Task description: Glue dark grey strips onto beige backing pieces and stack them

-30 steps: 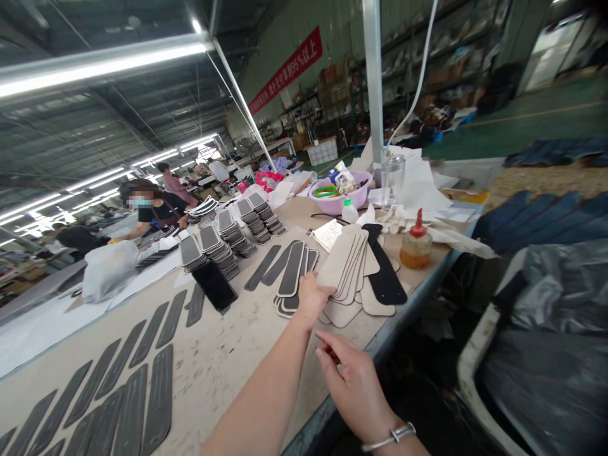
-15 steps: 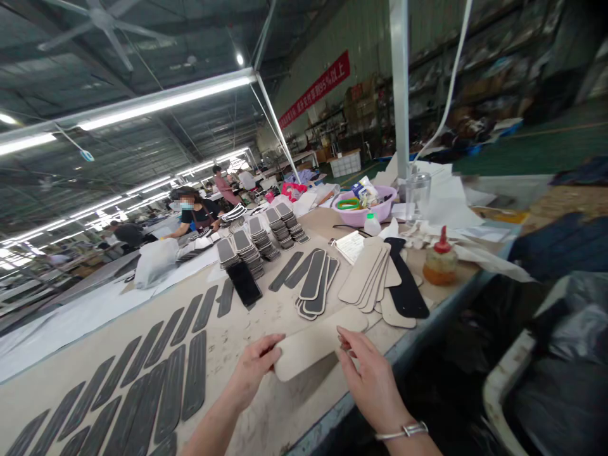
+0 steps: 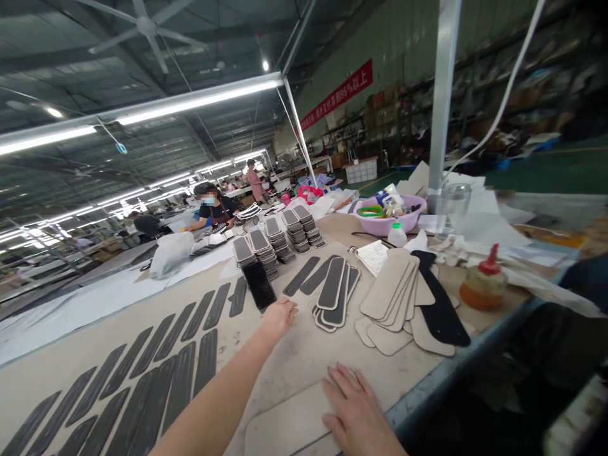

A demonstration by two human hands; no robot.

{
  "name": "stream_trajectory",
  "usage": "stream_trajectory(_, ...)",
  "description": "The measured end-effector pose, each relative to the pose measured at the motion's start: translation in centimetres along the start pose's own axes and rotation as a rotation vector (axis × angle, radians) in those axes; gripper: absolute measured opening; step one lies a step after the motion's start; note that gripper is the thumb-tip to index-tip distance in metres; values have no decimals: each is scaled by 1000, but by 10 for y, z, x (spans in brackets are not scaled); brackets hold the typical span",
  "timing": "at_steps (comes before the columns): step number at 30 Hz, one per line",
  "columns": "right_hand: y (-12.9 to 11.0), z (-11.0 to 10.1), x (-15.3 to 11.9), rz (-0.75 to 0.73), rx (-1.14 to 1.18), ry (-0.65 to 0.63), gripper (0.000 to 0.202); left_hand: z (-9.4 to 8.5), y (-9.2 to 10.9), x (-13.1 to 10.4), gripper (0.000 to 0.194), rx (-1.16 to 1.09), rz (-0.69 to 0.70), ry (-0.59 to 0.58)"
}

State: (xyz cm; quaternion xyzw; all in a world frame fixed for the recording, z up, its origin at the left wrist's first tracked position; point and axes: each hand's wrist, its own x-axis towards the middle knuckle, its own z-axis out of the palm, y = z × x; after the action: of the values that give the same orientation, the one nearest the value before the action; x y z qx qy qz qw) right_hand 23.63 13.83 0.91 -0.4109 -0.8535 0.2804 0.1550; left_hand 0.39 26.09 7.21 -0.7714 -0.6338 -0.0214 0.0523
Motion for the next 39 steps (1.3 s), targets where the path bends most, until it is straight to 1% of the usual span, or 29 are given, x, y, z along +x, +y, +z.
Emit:
stream_trajectory(1,3,1,3,-8,-9,-31,52,5,1,18,33,44,8,-15)
stream_trajectory(3,9,3,9,-17,-37,-97,55,15,1,46,31,83,25,-43)
stream_trajectory(6,16,5,19,-19,-76,-186,56,29,-2,69,28,111,51,-80)
stream_trajectory(8,16,4,22,-17,-78,-215,56,37,-5,77,29,130,68,-106)
stream_trajectory(11,13,2,20,2,-46,-204,56,45,-11,84,30,148,89,-135)
stream_trajectory(14,10,2,17,27,-8,-167,54,48,-14,88,27,163,103,-138)
stream_trajectory(17,11,6,16,12,3,-131,53,47,-13,89,26,186,123,-119)
stream_trajectory(22,12,10,15,4,14,-79,52,38,-12,84,25,230,156,-72)
stream_trajectory(27,8,4,7,-13,46,22,53,21,-7,65,25,243,226,-39)
stream_trajectory(29,7,-2,5,43,51,103,50,14,-3,53,24,242,260,-5)
stream_trajectory(31,6,-10,8,135,36,211,49,9,2,40,23,235,283,24)
stream_trajectory(33,5,-22,18,216,-15,311,51,6,6,28,23,217,285,33)
stream_trajectory(36,6,-38,46,281,-143,415,56,5,9,13,24,174,275,31)
stream_trajectory(38,9,-43,69,326,-225,426,63,6,10,7,23,148,266,29)
stream_trajectory(39,12,-44,80,357,-261,407,68,7,9,4,23,139,264,28)
